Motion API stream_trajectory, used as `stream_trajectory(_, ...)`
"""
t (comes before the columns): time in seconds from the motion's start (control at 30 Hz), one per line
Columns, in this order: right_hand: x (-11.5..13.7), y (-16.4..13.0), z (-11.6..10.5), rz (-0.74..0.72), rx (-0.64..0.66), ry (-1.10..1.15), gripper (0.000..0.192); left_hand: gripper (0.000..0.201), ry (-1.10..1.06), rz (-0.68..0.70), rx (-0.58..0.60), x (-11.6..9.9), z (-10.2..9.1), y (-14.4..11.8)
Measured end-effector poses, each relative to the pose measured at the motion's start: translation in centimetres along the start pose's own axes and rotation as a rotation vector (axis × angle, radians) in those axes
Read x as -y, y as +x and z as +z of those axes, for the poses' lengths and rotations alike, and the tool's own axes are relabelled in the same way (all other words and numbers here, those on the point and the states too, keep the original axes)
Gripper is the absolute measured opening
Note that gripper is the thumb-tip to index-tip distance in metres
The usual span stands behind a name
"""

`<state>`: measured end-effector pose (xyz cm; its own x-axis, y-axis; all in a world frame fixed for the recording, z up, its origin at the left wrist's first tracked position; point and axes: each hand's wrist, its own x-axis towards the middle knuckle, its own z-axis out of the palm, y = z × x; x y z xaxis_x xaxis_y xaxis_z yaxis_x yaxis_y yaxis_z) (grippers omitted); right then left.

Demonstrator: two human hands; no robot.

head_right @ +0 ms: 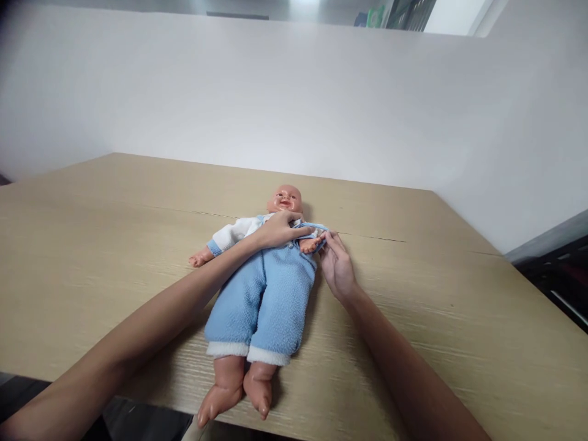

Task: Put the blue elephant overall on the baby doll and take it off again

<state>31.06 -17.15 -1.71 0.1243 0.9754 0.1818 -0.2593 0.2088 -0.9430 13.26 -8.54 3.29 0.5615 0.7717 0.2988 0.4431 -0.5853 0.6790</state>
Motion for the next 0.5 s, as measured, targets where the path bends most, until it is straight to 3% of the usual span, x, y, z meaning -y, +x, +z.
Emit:
stream_trajectory(0.1, -0.5, 0.2, -0.5, 0.016, -0.073, -0.037, 0.028, 0.050, -0.065, -0.005, 0.038, 0.2, -0.2, 0.1)
stream_trajectory(0.2, -1.1, 0.0, -0.8, -0.019, -0.173, -0.223, 0.028, 0.047, -0.111, 0.001, 0.064, 0.6, -0.3, 0.3)
stream_trajectory(0.3, -1.6, 0.0, -0.6, -0.030, -0.190, -0.249, 0.029, 0.043, -0.154, 0.008, 0.083, 1.1, -0.2, 0.5)
stream_trajectory(0.5, -2.7, 2.6, 0.4, 0.053, -0.192, -0.095, 0.048, 0.044, -0.199, -0.037, -0.070, 1.8, 0.4, 0.9)
